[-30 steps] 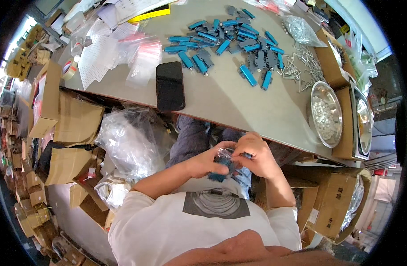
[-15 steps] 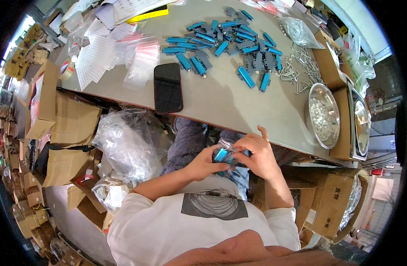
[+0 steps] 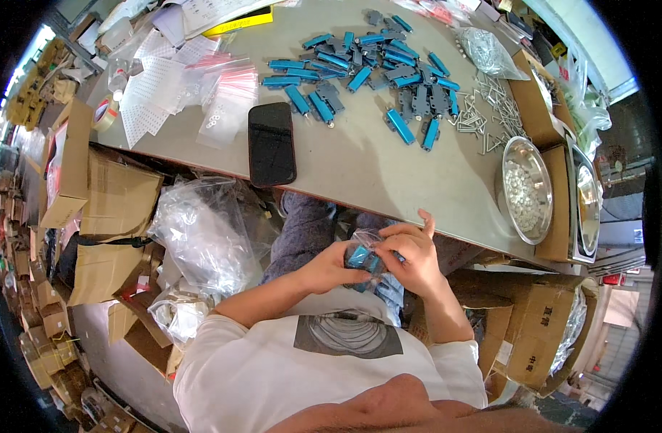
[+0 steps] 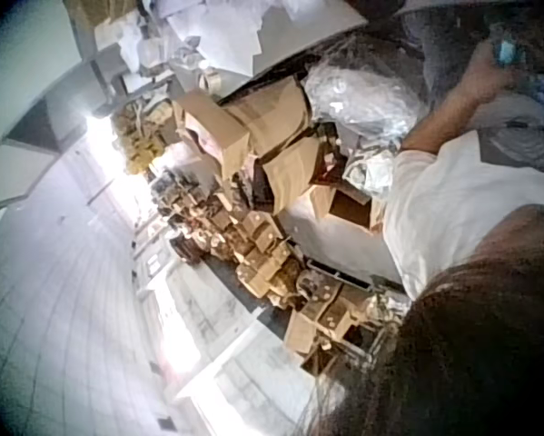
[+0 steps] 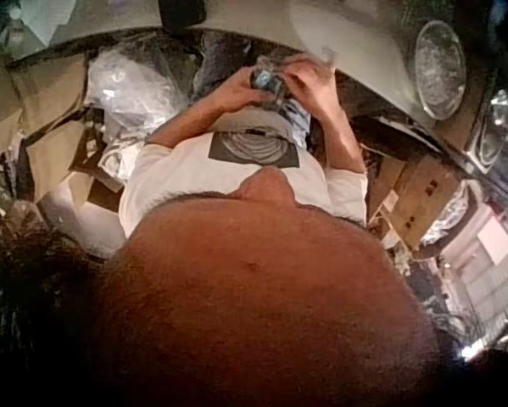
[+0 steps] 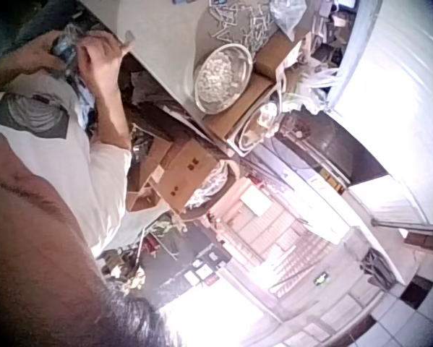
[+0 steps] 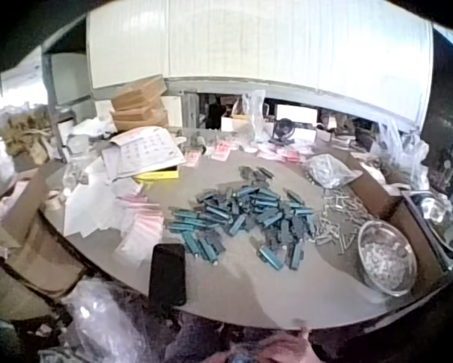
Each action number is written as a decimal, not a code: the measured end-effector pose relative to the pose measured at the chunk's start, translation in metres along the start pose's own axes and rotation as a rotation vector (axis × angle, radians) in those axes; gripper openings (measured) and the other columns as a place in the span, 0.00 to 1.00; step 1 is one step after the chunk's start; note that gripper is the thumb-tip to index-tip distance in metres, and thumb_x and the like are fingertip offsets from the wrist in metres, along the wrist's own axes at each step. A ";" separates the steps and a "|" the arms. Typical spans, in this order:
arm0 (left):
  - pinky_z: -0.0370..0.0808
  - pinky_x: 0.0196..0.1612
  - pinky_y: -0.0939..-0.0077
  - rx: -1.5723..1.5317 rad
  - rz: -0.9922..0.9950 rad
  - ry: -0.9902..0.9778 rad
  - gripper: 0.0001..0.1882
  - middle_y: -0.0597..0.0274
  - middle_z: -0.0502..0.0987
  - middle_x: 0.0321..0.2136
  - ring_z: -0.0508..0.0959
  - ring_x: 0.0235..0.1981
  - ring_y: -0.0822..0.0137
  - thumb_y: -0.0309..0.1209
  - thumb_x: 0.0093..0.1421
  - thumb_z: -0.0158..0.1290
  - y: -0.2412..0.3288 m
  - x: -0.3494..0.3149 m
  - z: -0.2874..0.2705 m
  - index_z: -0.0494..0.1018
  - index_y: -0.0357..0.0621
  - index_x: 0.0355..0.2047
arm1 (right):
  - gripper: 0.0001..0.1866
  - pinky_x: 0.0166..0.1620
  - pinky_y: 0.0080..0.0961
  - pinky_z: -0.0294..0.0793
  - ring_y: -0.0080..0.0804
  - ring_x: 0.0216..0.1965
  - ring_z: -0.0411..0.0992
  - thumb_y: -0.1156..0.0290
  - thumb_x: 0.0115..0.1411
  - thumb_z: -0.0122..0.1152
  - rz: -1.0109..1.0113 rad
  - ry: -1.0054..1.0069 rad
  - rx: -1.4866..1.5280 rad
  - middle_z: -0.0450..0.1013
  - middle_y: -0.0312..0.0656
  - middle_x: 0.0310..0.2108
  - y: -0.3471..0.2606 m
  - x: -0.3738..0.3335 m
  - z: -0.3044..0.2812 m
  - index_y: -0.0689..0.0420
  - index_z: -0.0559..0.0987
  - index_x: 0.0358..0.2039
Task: The person assembles small blue and grey hardware components by hand. They pick up a blue plastic piece and a grey metal bracket, insert a small metal pin into the bracket, and then attach the blue piece to the bracket. The person repeats this process for multiple units, placing the finished assemblies on the table.
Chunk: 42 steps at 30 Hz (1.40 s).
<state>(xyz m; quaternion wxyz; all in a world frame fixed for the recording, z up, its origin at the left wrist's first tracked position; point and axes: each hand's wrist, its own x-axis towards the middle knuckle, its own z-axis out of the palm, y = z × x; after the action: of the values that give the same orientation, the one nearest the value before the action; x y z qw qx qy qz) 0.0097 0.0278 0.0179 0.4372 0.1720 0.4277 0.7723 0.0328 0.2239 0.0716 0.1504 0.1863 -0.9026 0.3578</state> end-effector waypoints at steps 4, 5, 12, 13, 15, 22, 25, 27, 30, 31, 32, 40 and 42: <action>0.72 0.47 0.74 -0.032 0.019 0.014 0.22 0.60 0.78 0.38 0.77 0.40 0.70 0.25 0.55 0.60 0.008 0.001 0.004 0.69 0.37 0.49 | 0.13 0.62 0.45 0.49 0.26 0.35 0.76 0.78 0.42 0.73 0.030 -0.085 0.085 0.76 0.31 0.27 0.001 -0.002 -0.011 0.48 0.77 0.25; 0.72 0.47 0.74 -0.028 0.016 0.022 0.23 0.60 0.78 0.39 0.77 0.40 0.70 0.25 0.55 0.60 0.006 0.001 0.004 0.68 0.37 0.51 | 0.14 0.62 0.45 0.49 0.26 0.35 0.76 0.78 0.42 0.74 0.039 -0.094 0.111 0.76 0.31 0.27 0.002 -0.002 -0.011 0.48 0.78 0.26; 0.74 0.47 0.71 0.007 -0.025 -0.030 0.28 0.59 0.78 0.43 0.78 0.42 0.66 0.24 0.56 0.60 -0.004 0.006 -0.004 0.65 0.38 0.56 | 0.13 0.55 0.40 0.59 0.28 0.31 0.74 0.78 0.42 0.73 0.178 -0.142 0.380 0.76 0.32 0.26 0.012 0.009 -0.031 0.51 0.78 0.26; 0.74 0.47 0.71 -0.024 -0.035 -0.036 0.28 0.59 0.77 0.44 0.79 0.42 0.65 0.24 0.56 0.60 -0.008 0.005 -0.004 0.65 0.38 0.56 | 0.13 0.48 0.30 0.67 0.31 0.32 0.74 0.80 0.42 0.73 0.236 -0.163 0.470 0.76 0.34 0.27 0.018 0.010 -0.030 0.54 0.78 0.27; 0.75 0.47 0.70 -0.036 -0.059 -0.003 0.27 0.57 0.77 0.45 0.79 0.43 0.64 0.25 0.56 0.60 -0.011 0.005 -0.004 0.65 0.38 0.56 | 0.12 0.43 0.27 0.70 0.32 0.32 0.74 0.81 0.44 0.71 0.211 -0.241 0.497 0.76 0.36 0.27 0.025 0.016 -0.034 0.56 0.79 0.29; 0.77 0.48 0.64 -0.216 -0.138 0.108 0.28 0.49 0.76 0.46 0.79 0.44 0.59 0.25 0.57 0.58 -0.003 0.001 0.001 0.64 0.39 0.57 | 0.19 0.48 0.39 0.72 0.49 0.46 0.72 0.74 0.56 0.58 0.379 0.114 -0.349 0.71 0.51 0.49 0.144 0.049 -0.052 0.58 0.74 0.50; 0.77 0.47 0.60 -0.268 -0.129 0.089 0.30 0.47 0.75 0.48 0.79 0.45 0.56 0.24 0.56 0.58 -0.004 -0.002 0.000 0.62 0.39 0.59 | 0.24 0.54 0.41 0.69 0.52 0.51 0.69 0.76 0.56 0.56 0.324 0.163 -0.735 0.65 0.51 0.57 0.190 0.064 -0.052 0.59 0.71 0.55; 0.77 0.47 0.59 -0.311 -0.140 0.093 0.31 0.47 0.74 0.49 0.78 0.46 0.55 0.24 0.56 0.58 -0.004 -0.004 0.000 0.61 0.39 0.59 | 0.24 0.57 0.41 0.67 0.51 0.52 0.68 0.77 0.56 0.53 0.282 0.134 -0.871 0.65 0.50 0.59 0.207 0.071 -0.051 0.60 0.70 0.55; 0.77 0.48 0.58 -0.425 -0.177 0.131 0.32 0.49 0.73 0.52 0.77 0.48 0.53 0.25 0.56 0.59 -0.001 -0.006 -0.001 0.60 0.42 0.60 | 0.22 0.56 0.41 0.69 0.49 0.53 0.68 0.77 0.57 0.50 0.398 0.067 -0.831 0.67 0.50 0.57 0.213 0.071 -0.049 0.60 0.71 0.54; 0.77 0.47 0.57 -0.477 -0.186 0.150 0.32 0.49 0.72 0.52 0.77 0.49 0.52 0.25 0.56 0.58 0.002 -0.007 -0.001 0.60 0.43 0.61 | 0.20 0.51 0.40 0.73 0.48 0.49 0.72 0.76 0.57 0.49 0.374 0.039 -0.893 0.71 0.49 0.53 0.202 0.070 -0.048 0.60 0.73 0.52; 0.77 0.47 0.57 -0.528 -0.195 0.169 0.33 0.49 0.72 0.53 0.76 0.49 0.52 0.25 0.56 0.57 0.003 -0.007 -0.001 0.59 0.44 0.61 | 0.20 0.49 0.39 0.74 0.48 0.47 0.73 0.76 0.57 0.49 0.402 -0.019 -0.911 0.72 0.49 0.52 0.190 0.069 -0.047 0.60 0.73 0.51; 0.78 0.43 0.41 -0.756 -0.207 -0.064 0.40 0.53 0.61 0.63 0.72 0.55 0.49 0.30 0.58 0.57 0.009 -0.007 -0.005 0.49 0.59 0.67 | 0.23 0.52 0.42 0.72 0.53 0.52 0.70 0.68 0.58 0.58 0.348 0.050 -0.752 0.70 0.56 0.52 0.104 0.005 -0.018 0.60 0.70 0.54; 0.78 0.44 0.49 -0.675 -0.185 -0.059 0.40 0.51 0.62 0.62 0.72 0.54 0.51 0.29 0.57 0.58 0.006 -0.007 -0.005 0.50 0.57 0.67 | 0.26 0.56 0.44 0.69 0.55 0.56 0.66 0.67 0.58 0.60 0.281 0.053 -0.695 0.69 0.56 0.54 0.085 -0.016 -0.013 0.60 0.69 0.56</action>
<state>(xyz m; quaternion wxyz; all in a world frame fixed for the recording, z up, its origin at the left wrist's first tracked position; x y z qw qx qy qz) 0.0069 0.0180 0.0203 0.5495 0.0005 0.1493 0.8220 0.0108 0.2940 0.0234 0.1772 -0.0107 -0.9827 0.0520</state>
